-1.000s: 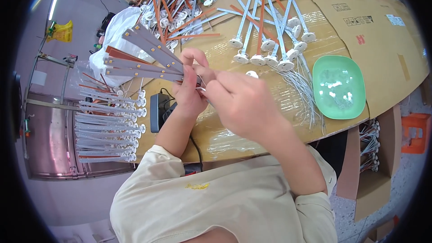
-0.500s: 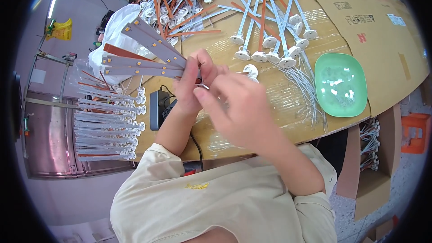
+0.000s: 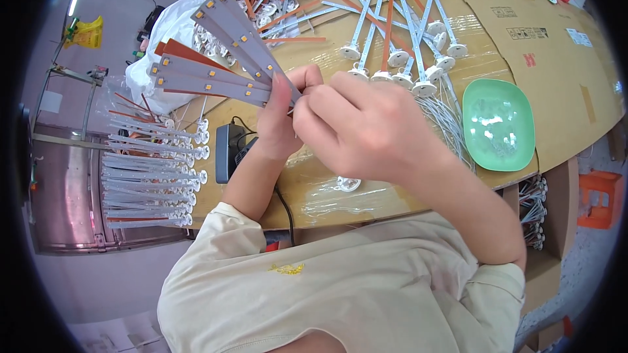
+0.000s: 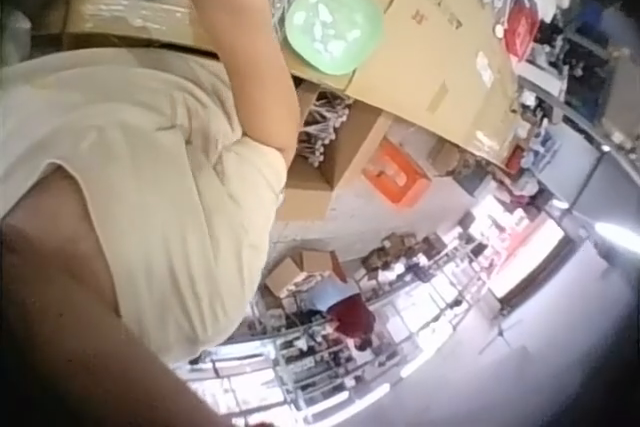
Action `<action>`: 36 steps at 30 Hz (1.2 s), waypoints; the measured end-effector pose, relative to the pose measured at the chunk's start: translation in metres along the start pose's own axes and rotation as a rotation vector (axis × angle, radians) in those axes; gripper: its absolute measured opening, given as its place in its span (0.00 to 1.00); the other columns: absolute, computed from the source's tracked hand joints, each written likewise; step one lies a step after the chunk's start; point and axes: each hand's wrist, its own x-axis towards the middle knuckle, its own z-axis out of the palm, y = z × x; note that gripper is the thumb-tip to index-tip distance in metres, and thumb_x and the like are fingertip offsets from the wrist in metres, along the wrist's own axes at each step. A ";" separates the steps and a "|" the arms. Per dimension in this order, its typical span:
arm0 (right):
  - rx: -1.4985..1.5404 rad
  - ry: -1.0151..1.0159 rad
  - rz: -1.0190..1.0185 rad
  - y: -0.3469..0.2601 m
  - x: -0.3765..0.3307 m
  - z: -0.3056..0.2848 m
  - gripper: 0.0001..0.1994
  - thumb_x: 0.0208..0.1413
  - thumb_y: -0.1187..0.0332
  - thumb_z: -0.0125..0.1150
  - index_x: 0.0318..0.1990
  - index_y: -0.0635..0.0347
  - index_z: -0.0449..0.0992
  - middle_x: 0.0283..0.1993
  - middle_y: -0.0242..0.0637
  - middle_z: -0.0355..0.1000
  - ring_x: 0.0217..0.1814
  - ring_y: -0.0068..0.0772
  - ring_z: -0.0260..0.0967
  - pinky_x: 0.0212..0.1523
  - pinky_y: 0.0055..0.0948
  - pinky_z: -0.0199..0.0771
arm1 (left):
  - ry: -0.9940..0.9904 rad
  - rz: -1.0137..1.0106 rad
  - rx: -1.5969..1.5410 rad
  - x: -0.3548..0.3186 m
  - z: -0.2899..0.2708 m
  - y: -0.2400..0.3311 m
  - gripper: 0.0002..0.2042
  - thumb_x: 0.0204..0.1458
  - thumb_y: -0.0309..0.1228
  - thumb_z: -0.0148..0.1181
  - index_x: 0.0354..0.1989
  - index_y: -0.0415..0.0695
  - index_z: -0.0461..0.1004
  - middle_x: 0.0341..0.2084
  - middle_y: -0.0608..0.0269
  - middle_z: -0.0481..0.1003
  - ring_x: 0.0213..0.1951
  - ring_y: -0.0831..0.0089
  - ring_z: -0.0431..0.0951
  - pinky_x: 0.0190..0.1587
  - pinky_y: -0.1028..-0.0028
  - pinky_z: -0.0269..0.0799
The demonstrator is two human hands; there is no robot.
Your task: Assembling small electronic parts with wires, packing finished sets into a cardboard box, and scooping plastic granules into a container.
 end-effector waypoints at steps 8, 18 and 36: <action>-0.205 -0.298 -0.323 0.013 0.027 -0.002 0.08 0.34 0.73 0.58 0.23 0.66 0.69 0.23 0.34 0.61 0.22 0.24 0.67 0.13 0.21 0.62 | 0.172 -0.008 -0.021 0.000 -0.001 0.000 0.26 0.64 0.54 0.33 0.26 0.44 0.65 0.17 0.72 0.64 0.21 0.85 0.62 0.24 0.82 0.55; -0.099 -0.492 -0.339 0.013 0.043 0.000 0.07 0.36 0.72 0.59 0.22 0.66 0.69 0.16 0.35 0.61 0.14 0.27 0.65 0.12 0.27 0.66 | 0.173 0.202 -0.225 0.002 0.004 -0.004 0.29 0.59 0.59 0.36 0.47 0.40 0.62 0.26 0.67 0.69 0.28 0.83 0.69 0.29 0.81 0.62; 1.510 0.076 1.455 -0.032 0.008 -0.013 0.15 0.61 0.61 0.53 0.39 0.68 0.72 0.28 0.38 0.68 0.23 0.27 0.68 0.17 0.23 0.66 | 0.383 0.096 0.429 -0.015 0.031 0.031 0.37 0.54 0.69 0.29 0.52 0.48 0.61 0.22 0.73 0.62 0.19 0.85 0.55 0.20 0.83 0.50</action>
